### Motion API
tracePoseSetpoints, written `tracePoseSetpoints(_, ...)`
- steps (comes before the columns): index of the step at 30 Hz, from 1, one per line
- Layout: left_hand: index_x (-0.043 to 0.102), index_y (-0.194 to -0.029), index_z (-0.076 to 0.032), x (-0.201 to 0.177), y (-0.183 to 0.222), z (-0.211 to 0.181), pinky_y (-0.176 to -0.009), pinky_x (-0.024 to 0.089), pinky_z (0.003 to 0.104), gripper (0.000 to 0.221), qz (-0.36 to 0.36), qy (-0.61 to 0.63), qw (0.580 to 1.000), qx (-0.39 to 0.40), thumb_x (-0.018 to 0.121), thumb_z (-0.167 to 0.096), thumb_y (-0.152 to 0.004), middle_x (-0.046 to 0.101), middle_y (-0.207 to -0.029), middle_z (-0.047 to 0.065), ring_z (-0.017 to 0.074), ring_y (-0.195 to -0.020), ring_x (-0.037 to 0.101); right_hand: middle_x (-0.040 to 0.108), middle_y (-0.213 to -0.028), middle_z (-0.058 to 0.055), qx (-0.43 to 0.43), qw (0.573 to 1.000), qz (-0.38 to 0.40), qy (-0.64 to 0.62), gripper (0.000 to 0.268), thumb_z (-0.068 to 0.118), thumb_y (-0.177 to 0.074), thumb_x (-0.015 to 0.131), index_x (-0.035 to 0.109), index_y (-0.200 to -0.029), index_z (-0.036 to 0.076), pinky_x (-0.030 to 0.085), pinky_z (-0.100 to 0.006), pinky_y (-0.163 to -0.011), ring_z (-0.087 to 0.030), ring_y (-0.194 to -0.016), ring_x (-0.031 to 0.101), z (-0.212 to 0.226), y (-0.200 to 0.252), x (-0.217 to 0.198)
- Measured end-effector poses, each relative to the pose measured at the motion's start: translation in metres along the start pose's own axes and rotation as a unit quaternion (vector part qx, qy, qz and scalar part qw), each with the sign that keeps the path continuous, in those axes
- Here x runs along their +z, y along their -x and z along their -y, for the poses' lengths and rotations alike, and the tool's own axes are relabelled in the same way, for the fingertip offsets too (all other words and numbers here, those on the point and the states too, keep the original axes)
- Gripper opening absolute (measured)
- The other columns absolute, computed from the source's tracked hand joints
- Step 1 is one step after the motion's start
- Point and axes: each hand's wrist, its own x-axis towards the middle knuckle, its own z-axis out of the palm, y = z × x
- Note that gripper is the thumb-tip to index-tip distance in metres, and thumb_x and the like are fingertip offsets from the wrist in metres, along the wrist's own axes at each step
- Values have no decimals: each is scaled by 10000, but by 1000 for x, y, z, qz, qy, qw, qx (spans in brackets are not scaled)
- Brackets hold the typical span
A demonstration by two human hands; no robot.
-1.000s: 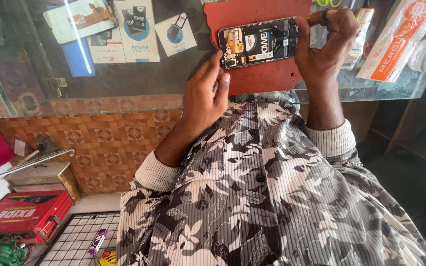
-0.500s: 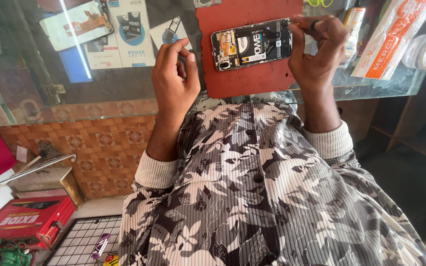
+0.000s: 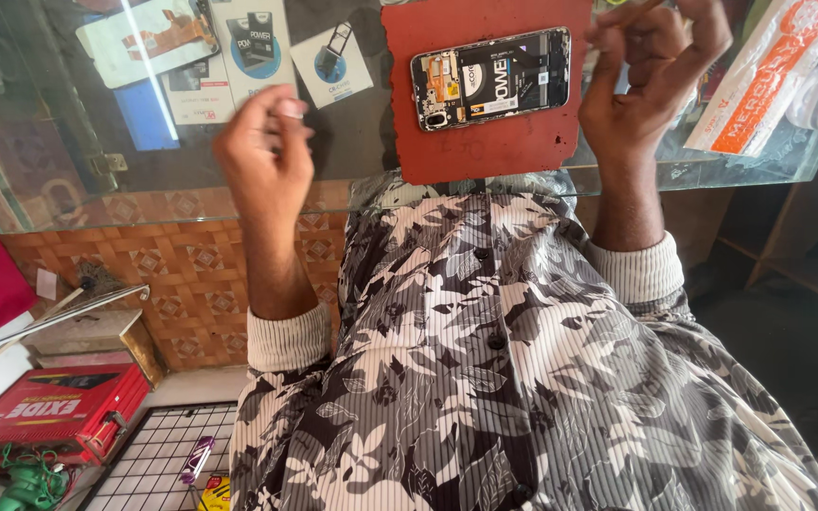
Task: The person uses a screwdriver to remove screws from the back of a disassembled smartphone. They then lift the back cover and remove the battery from the device. Finally, the person applies glue to the phone's frame.
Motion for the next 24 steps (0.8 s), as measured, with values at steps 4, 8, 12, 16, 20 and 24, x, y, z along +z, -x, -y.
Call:
tracePoseSetpoints(4,471,-1468,104,29,13,-11,-696,670,254,451,108,143,984,-23,614,-78,-1081,662,-1314,266,150,-915,742,630,-1002,-109,149,987,-28,-55,398,-118,-1104,497,319,-1419,47,395,-231,-651,-123,-756,509,-25,16,-20)
tracePoseSetpoints(8,246,-1592,103,54,14,-24,-624,592,233,678,149,232,961,-39,645,-89,-1079,539,-1506,261,104,-865,655,617,-887,-61,246,969,9,-14,58,-64,-1094,561,598,-1136,-46,361,-227,-603,-81,-677,469,-40,25,-38)
tracePoseSetpoints(12,187,-1608,108,78,5,-23,-568,502,218,738,130,279,950,-54,655,-108,-1080,519,-1452,204,71,-791,578,682,-826,-52,256,954,80,132,82,28,-1070,656,702,-1037,-32,418,-249,-611,-67,-688,571,-31,35,-38)
tracePoseSetpoints(16,189,-1624,97,91,-4,-12,-603,473,206,722,125,305,942,-67,637,-138,-1108,635,-1293,131,37,-784,545,660,-771,-71,265,947,89,157,87,50,-1051,669,715,-1043,-23,392,-278,-580,-93,-641,531,-21,34,-32)
tracePoseSetpoints(20,329,-1607,105,97,-15,-10,-626,446,184,614,134,229,963,-44,644,-168,-1156,622,-1064,73,13,-738,507,593,-848,-110,164,955,130,213,120,53,-1041,740,661,-1051,-36,377,-327,-570,-159,-658,513,-9,33,-23)
tracePoseSetpoints(24,474,-1532,47,91,-23,-29,-590,466,234,599,123,54,991,-20,675,-274,-1068,609,-1084,66,81,-688,543,599,-945,-130,146,958,131,211,191,64,-1013,748,623,-1110,-44,440,-349,-578,-179,-673,554,7,43,-11)
